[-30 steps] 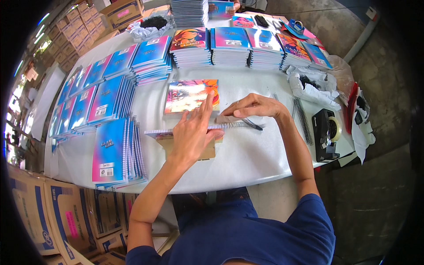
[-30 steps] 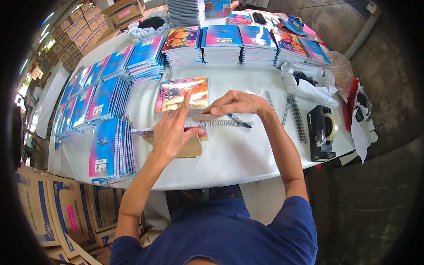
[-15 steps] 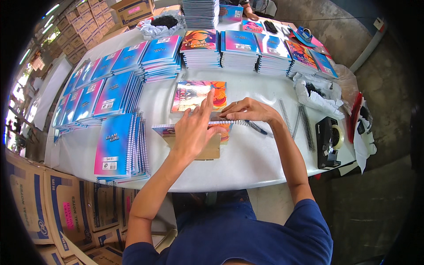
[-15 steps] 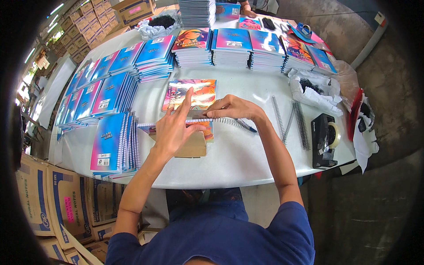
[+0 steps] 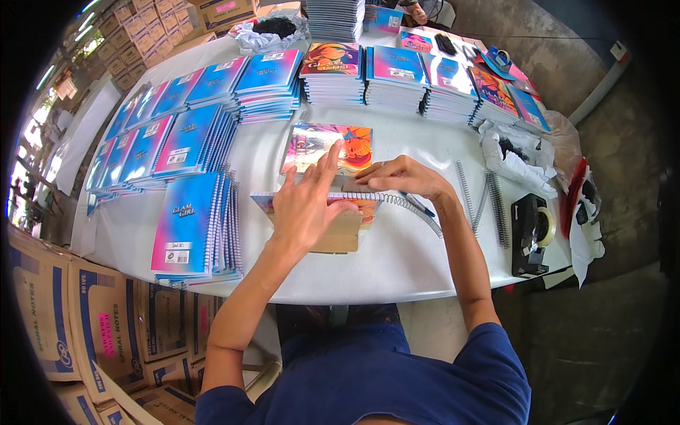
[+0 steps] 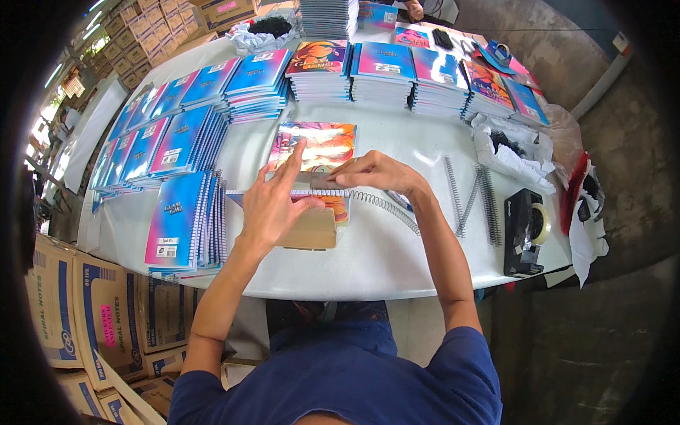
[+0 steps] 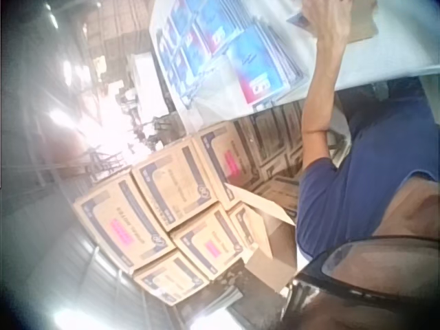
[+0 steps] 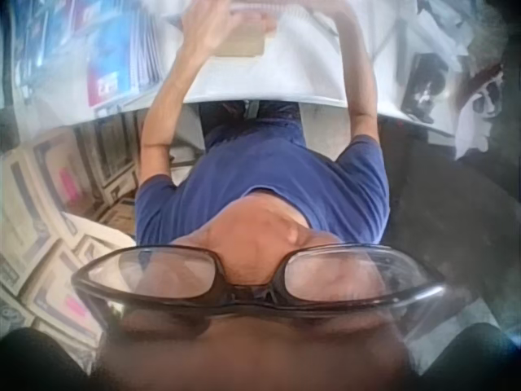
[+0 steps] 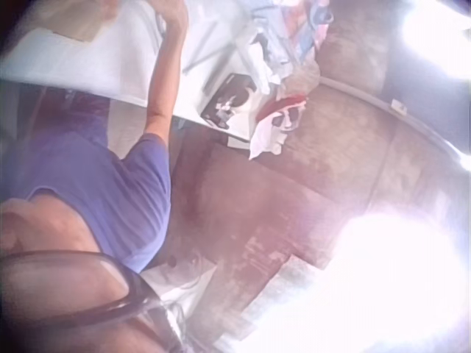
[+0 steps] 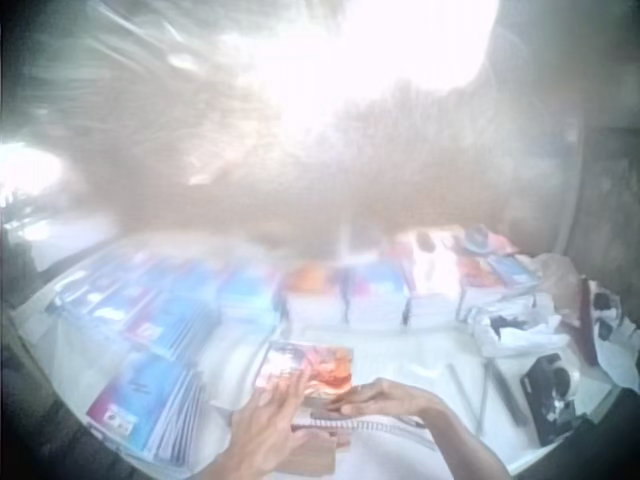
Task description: The person binds spiral notebooks by inserting wire coils into pre-punched holes and then crimping and trimming the ends using a pair of pliers.
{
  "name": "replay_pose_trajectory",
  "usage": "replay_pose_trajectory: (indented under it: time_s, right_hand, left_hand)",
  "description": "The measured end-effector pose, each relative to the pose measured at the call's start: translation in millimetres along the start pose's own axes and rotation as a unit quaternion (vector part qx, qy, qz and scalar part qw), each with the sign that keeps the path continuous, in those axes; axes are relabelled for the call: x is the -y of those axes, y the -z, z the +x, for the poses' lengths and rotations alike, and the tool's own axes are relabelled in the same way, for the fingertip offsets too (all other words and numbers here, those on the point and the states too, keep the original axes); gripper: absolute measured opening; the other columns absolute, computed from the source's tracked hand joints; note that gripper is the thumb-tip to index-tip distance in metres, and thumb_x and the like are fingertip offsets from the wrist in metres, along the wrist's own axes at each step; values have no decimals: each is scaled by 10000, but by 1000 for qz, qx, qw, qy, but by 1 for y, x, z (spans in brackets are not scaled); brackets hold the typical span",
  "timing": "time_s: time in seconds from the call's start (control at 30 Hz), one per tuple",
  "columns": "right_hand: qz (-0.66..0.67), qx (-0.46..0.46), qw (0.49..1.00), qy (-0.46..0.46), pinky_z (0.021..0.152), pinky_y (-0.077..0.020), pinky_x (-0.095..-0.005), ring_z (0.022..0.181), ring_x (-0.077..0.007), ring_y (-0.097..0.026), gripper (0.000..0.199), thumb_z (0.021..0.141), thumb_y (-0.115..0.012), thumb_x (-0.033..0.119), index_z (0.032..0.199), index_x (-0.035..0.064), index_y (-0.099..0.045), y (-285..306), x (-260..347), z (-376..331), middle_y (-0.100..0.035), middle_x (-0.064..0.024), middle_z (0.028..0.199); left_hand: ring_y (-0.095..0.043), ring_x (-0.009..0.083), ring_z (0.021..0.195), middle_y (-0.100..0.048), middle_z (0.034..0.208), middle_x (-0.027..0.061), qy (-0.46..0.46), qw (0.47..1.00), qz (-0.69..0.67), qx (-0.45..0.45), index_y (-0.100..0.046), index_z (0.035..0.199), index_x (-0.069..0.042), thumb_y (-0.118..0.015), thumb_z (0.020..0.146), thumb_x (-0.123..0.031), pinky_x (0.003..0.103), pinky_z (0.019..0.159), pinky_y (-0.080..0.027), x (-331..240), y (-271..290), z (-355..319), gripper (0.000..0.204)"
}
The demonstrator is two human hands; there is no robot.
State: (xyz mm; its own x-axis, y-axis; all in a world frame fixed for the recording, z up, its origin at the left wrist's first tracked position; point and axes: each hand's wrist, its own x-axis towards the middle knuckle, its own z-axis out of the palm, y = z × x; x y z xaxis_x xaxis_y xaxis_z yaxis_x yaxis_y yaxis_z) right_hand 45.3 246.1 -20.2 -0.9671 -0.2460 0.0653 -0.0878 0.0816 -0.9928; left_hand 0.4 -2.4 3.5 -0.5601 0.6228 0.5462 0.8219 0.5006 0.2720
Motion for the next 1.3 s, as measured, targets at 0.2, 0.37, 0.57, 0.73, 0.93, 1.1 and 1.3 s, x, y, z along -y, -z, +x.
replay_pose_trajectory:
  time_s: [0.2,0.37,0.57,0.73,0.93,1.1,1.3]
  right_hand:
    - [-104,-5,991,-83,968,-439,-397,1061,-263,-624,478,817,-711,392,1019,-41,-705,-21,22,9,-667,-184,1104]
    - [200,12,980,0,963,-432,-357,1090,-234,-591,460,826,-692,418,1043,13,-713,-9,10,2,-674,-151,1100]
    - [346,-40,937,28,932,-428,-324,1021,-200,-583,483,832,-688,421,1067,-1,-706,-20,1,11,-667,-135,1122]
    - [14,26,999,-18,954,-427,-335,1055,-193,-581,487,827,-717,357,1117,-31,-671,-21,13,34,-652,-144,1146]
    - [-27,15,999,-18,927,-439,-330,1015,-171,-591,489,845,-703,363,1071,-70,-673,-28,21,36,-681,-113,1048]
    - [-40,3,999,-26,866,-442,-307,951,-150,-578,479,847,-698,392,1039,-46,-700,-37,27,32,-689,-100,990]
    - [24,47,993,103,988,-421,-362,1136,-224,-554,588,800,-751,345,1271,32,-589,-20,39,26,-631,-150,1191]
  left_hand:
    - [-616,290,1093,-586,1297,79,22,999,10,22,-216,1505,-234,-792,600,-450,479,1013,-422,8,5,-6,1094]
    - [-610,296,1101,-573,1318,61,21,1000,22,4,-218,1504,-252,-803,587,-424,504,1018,-413,15,8,-6,1101]
    - [-568,279,1166,-552,1328,107,33,999,27,26,-214,1504,-244,-798,633,-411,519,1023,-386,22,14,-8,1062]
    - [-550,268,1191,-554,1323,117,51,998,31,36,-228,1501,-233,-795,649,-420,532,1024,-365,23,21,-10,1040]
    - [-545,276,1191,-583,1294,108,48,998,42,21,-240,1498,-238,-792,638,-448,543,1036,-340,31,20,-14,1043]
    - [-539,286,1191,-599,1276,97,66,996,55,19,-256,1494,-243,-783,638,-471,546,1044,-329,32,21,-17,1031]
    - [-528,334,1218,-574,1318,68,72,993,61,74,-414,1426,-218,-701,729,-493,530,1053,-321,33,26,-11,803]
